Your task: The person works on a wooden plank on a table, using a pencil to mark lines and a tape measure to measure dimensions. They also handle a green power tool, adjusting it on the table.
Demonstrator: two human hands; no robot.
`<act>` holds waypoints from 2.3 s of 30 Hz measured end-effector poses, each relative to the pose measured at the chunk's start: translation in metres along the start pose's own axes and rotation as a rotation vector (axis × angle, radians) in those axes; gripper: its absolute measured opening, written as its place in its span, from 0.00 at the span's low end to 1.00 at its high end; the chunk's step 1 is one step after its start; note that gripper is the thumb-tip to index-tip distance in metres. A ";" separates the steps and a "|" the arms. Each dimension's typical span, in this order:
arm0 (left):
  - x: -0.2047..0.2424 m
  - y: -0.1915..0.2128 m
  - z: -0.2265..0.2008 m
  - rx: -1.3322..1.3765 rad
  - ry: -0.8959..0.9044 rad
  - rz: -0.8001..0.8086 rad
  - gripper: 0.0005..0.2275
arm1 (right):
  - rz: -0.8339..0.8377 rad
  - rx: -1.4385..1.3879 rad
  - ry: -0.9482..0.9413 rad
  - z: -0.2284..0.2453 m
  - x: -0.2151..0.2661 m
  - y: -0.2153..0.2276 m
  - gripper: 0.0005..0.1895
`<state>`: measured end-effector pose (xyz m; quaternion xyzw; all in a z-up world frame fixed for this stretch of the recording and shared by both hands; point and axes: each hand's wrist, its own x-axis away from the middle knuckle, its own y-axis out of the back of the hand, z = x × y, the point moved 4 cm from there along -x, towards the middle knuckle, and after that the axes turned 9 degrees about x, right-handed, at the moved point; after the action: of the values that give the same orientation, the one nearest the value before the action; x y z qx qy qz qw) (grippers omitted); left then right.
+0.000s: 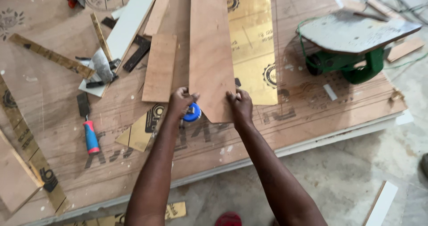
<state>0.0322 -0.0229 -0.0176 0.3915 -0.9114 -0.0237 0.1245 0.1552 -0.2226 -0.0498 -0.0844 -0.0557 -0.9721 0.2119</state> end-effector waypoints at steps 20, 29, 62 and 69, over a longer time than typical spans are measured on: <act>0.029 -0.084 0.030 -0.225 -0.019 0.281 0.20 | -0.280 0.655 0.377 -0.020 0.051 0.093 0.17; 0.029 -0.086 0.044 -0.289 -0.025 0.360 0.21 | -0.315 0.667 0.403 -0.036 0.058 0.098 0.11; -0.079 -0.146 0.023 -0.800 -0.782 0.091 0.26 | -0.100 0.945 0.664 -0.045 0.073 0.122 0.65; -0.079 -0.145 0.022 -0.799 -0.750 0.104 0.25 | -0.088 0.920 0.645 -0.043 0.069 0.125 0.64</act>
<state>0.1815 -0.0672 -0.0760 0.2327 -0.8315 -0.4997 -0.0690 0.1400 -0.3701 -0.0693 0.3206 -0.4099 -0.8320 0.1922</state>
